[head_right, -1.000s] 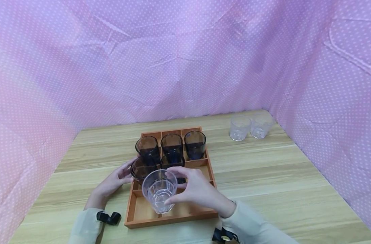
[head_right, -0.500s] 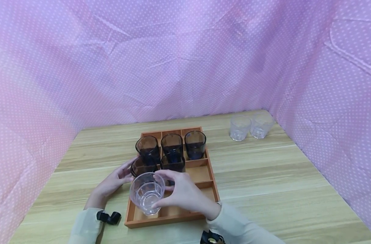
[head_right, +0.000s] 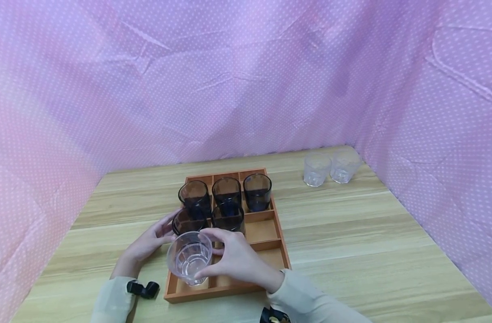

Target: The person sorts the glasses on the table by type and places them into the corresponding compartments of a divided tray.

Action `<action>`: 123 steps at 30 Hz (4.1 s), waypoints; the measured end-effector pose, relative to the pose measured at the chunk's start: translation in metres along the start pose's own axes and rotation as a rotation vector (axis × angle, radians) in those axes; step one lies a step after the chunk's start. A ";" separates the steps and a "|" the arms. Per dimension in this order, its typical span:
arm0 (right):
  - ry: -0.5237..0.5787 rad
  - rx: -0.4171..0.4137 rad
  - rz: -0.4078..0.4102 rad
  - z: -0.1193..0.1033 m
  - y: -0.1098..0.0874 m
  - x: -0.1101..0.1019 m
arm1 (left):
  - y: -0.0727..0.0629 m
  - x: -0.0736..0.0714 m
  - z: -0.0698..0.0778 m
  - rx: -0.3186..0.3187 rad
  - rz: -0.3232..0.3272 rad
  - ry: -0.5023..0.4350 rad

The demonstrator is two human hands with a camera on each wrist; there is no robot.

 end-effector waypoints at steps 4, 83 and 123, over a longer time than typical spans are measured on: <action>-0.002 -0.002 0.000 -0.001 0.001 0.001 | 0.000 0.000 0.000 -0.006 -0.002 0.003; 0.101 0.113 -0.118 0.011 -0.025 -0.016 | 0.001 0.001 0.001 0.040 -0.028 -0.043; -0.097 0.070 0.277 0.064 -0.029 -0.192 | -0.001 0.005 0.000 -0.006 -0.005 -0.031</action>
Point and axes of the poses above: each hand's wrist, its own y-axis towards the middle knuckle, its own x-axis out of the palm, z = x × y, the point moved 9 cm from there along y, towards the middle knuckle, and after that the axes turned 4 degrees about y, right-handed, at the moved point
